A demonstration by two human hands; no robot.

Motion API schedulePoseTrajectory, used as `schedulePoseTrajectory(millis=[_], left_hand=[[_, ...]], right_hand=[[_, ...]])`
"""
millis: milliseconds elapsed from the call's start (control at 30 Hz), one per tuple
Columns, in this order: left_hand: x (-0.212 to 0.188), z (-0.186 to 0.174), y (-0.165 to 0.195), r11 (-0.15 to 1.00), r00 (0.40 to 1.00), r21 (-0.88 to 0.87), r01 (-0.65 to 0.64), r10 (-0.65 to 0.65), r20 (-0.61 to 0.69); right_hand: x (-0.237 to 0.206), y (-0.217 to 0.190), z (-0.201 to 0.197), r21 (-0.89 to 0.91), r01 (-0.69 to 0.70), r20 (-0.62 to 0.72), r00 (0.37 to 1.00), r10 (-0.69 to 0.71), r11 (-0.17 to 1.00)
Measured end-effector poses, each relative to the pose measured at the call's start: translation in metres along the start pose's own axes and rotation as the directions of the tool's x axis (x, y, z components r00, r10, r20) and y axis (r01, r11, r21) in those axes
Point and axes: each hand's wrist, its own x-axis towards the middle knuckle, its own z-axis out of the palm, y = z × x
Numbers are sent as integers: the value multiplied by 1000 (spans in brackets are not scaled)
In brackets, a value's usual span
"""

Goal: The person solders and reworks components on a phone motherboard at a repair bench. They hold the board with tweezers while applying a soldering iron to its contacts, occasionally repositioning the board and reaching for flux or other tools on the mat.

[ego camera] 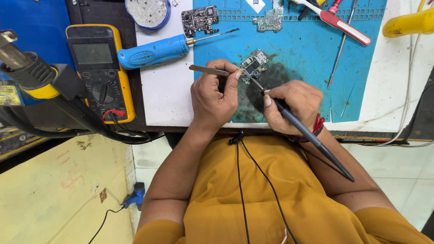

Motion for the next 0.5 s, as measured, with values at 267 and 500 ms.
schedulePoseTrajectory(millis=[267, 500], left_hand=[[0, 0, 1, 1000, 1000, 7, -1, 0, 3], [0, -1, 0, 1000, 1000, 10, -12, 12, 4]], right_hand=[[0, 1, -1, -2, 9, 15, 1000, -9, 1000], [0, 1, -1, -7, 13, 18, 1000, -13, 1000]])
